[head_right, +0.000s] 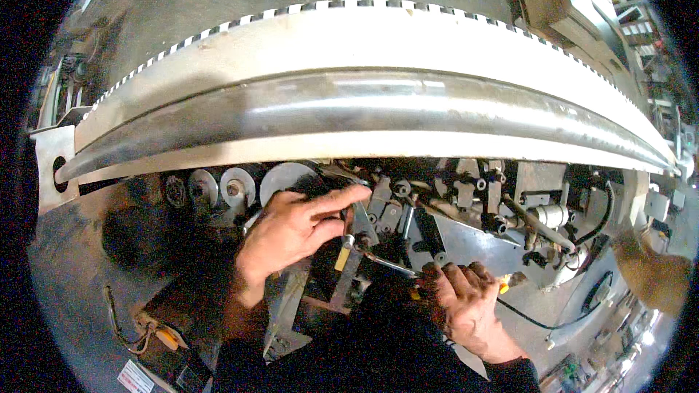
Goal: The person performs maintenance on machinery, using a wrench and a screwdriver to adjust metal components before applying liquid from a plastic bottle onto a cloth and wiping one of the machine's rollers.
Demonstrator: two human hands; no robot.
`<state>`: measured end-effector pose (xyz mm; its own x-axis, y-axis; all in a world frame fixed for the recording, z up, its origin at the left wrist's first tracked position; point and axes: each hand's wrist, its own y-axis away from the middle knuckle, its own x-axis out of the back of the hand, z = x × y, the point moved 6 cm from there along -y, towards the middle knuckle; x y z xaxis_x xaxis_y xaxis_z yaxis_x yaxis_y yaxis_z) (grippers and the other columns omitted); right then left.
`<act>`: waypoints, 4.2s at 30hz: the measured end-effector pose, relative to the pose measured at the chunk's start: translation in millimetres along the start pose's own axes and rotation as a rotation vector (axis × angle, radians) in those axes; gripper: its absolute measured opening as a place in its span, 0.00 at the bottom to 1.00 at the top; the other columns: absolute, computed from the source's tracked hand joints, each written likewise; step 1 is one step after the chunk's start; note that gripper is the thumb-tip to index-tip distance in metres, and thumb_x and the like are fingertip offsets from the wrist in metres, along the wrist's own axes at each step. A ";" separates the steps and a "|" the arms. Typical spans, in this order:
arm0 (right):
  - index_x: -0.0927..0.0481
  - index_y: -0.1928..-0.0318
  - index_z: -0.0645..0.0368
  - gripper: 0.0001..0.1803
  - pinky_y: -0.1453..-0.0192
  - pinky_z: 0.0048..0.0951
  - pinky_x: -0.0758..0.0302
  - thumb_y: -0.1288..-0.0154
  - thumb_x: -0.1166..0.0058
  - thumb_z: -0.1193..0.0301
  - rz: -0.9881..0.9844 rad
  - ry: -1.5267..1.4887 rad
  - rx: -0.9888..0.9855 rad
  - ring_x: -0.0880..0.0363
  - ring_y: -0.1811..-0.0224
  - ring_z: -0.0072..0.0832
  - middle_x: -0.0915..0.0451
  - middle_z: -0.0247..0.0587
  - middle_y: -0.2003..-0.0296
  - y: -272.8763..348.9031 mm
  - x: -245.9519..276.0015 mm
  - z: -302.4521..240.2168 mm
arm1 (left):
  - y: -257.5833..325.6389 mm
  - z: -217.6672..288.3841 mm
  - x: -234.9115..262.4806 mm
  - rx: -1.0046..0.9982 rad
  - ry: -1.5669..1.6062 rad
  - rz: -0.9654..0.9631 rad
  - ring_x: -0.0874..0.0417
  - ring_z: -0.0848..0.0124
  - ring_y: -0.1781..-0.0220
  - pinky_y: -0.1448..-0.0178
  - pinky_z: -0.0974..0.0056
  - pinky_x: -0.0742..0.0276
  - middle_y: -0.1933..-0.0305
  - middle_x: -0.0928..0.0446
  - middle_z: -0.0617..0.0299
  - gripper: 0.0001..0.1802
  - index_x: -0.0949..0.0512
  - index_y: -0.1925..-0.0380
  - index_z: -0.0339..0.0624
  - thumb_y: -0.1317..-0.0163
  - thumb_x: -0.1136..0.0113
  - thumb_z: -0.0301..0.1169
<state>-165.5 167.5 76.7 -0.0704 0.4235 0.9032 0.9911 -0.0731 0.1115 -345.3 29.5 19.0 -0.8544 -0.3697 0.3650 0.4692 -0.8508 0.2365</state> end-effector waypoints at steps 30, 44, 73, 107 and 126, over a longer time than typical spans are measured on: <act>0.23 0.59 0.62 0.13 0.64 0.36 0.25 0.23 0.56 0.66 0.003 -0.852 -0.529 0.22 0.70 0.36 0.22 0.44 0.71 25.2 -53.0 -28.5 | 2.0 -7.7 1.6 -0.079 -0.121 -0.044 0.16 0.48 0.68 0.68 0.52 0.22 0.68 0.18 0.47 0.29 0.26 0.41 0.54 0.44 0.31 0.27; 0.23 0.49 0.62 0.17 0.54 0.45 0.24 0.28 0.55 0.62 -0.219 0.014 -0.158 0.22 0.58 0.44 0.23 0.51 0.58 30.5 -76.7 -31.4 | 8.9 3.4 4.0 -0.091 -0.055 0.123 0.15 0.49 0.60 0.60 0.54 0.19 0.50 0.19 0.46 0.30 0.27 0.38 0.45 0.42 0.31 0.29; 0.19 0.68 0.56 0.08 0.59 0.39 0.28 0.46 0.36 0.68 -0.192 -0.281 -0.346 0.25 0.65 0.40 0.25 0.44 0.69 20.1 -44.5 -29.3 | 38.7 -8.5 -14.6 0.021 -0.138 0.567 0.15 0.62 0.67 0.60 0.62 0.21 0.66 0.17 0.50 0.08 0.19 0.58 0.36 0.37 0.38 0.24; 0.18 0.66 0.60 0.10 0.75 0.38 0.24 0.47 0.30 0.73 0.400 -0.212 0.062 0.20 0.77 0.44 0.21 0.46 0.74 -97.1 -31.1 -27.4 | 52.8 -24.1 -15.5 -0.025 0.024 0.722 0.15 0.62 0.69 0.64 0.61 0.22 0.68 0.17 0.51 0.07 0.20 0.61 0.38 0.36 0.38 0.29; 0.24 0.71 0.61 0.12 0.77 0.34 0.28 0.47 0.30 0.76 0.675 -0.212 0.161 0.23 0.80 0.40 0.23 0.45 0.78 -79.9 9.1 -53.3 | 114.7 -42.5 -25.3 0.111 0.123 0.702 0.18 0.60 0.70 0.64 0.61 0.23 0.67 0.18 0.53 0.07 0.19 0.62 0.38 0.36 0.38 0.31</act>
<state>-251.4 129.1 98.1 0.5698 0.4998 0.6523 0.8164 -0.2535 -0.5189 -279.3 -74.6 -1.4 -0.3590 -0.8602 0.3621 0.9311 -0.3567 0.0759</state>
